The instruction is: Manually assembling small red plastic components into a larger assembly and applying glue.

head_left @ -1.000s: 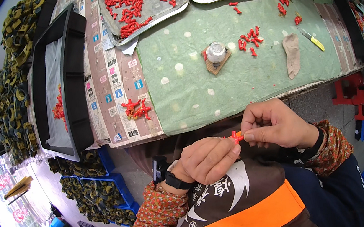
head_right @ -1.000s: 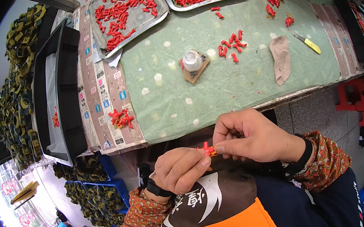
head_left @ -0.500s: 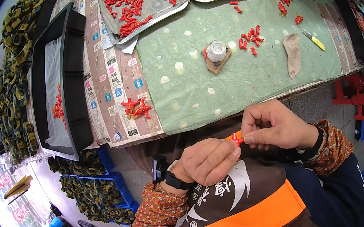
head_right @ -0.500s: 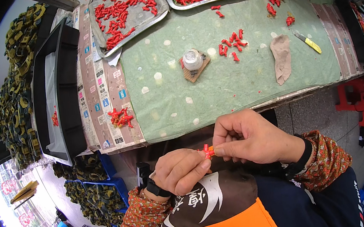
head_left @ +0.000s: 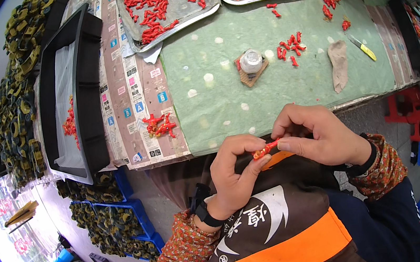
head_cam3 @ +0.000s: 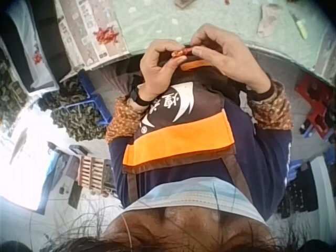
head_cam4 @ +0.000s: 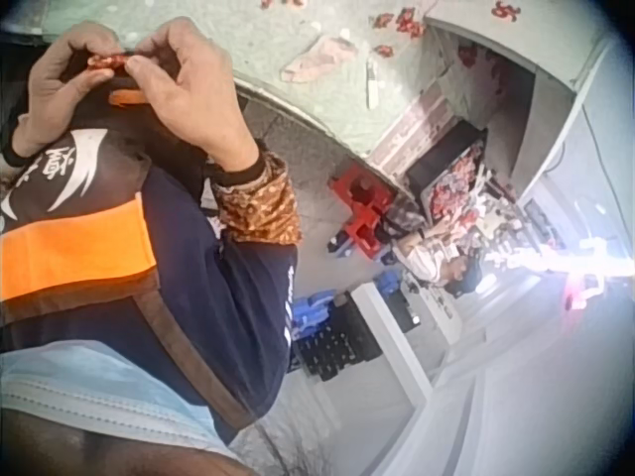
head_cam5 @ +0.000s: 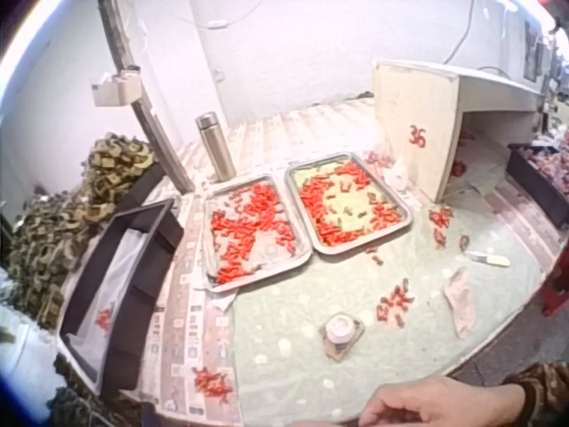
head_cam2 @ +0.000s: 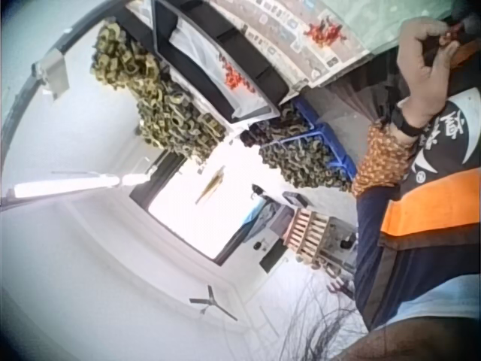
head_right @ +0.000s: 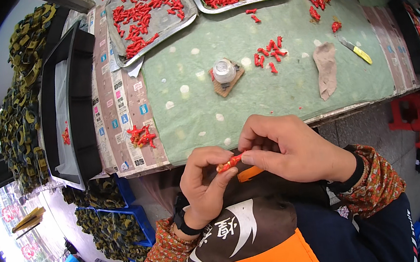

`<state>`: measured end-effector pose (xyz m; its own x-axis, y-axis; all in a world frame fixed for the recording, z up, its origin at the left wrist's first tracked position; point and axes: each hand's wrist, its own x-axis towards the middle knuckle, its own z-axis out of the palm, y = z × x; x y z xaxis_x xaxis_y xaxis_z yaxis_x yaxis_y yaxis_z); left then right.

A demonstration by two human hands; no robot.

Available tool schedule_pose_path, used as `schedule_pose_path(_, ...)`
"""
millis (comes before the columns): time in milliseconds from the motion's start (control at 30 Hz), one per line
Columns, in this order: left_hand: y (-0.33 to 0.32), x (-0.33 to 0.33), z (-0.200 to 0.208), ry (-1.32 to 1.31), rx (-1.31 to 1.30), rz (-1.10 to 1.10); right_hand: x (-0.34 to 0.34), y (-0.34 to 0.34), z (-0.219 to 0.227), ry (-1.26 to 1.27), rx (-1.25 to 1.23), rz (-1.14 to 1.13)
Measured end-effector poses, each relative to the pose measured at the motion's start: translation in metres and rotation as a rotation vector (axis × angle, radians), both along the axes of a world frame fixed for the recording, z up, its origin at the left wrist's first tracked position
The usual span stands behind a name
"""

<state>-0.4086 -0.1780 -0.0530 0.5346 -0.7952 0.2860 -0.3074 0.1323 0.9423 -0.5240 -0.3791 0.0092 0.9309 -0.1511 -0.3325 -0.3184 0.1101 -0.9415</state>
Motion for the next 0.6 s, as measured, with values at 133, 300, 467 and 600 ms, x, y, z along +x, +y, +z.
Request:
schedule_pose_path(133, 0.001, -0.009, 0.007, 0.697, 0.090, 0.029, 0.003, 0.000, 0.003, -0.139, -0.232, 0.032)
schedule_pose_path(300, 0.000, -0.007, 0.010, 0.980, 0.137, 0.020, 0.005, 0.001, 0.002, -0.210, -0.410, 0.058)
schedule_pose_path(467, 0.002, -0.005, 0.008, 1.249, 0.227, -0.072, 0.004, 0.005, -0.002, -0.217, -0.518, 0.052)
schedule_pose_path(600, 0.002, -0.002, 0.006, 1.285, 0.297, -0.121, 0.003, 0.008, -0.008, -0.207, -0.534, 0.035)
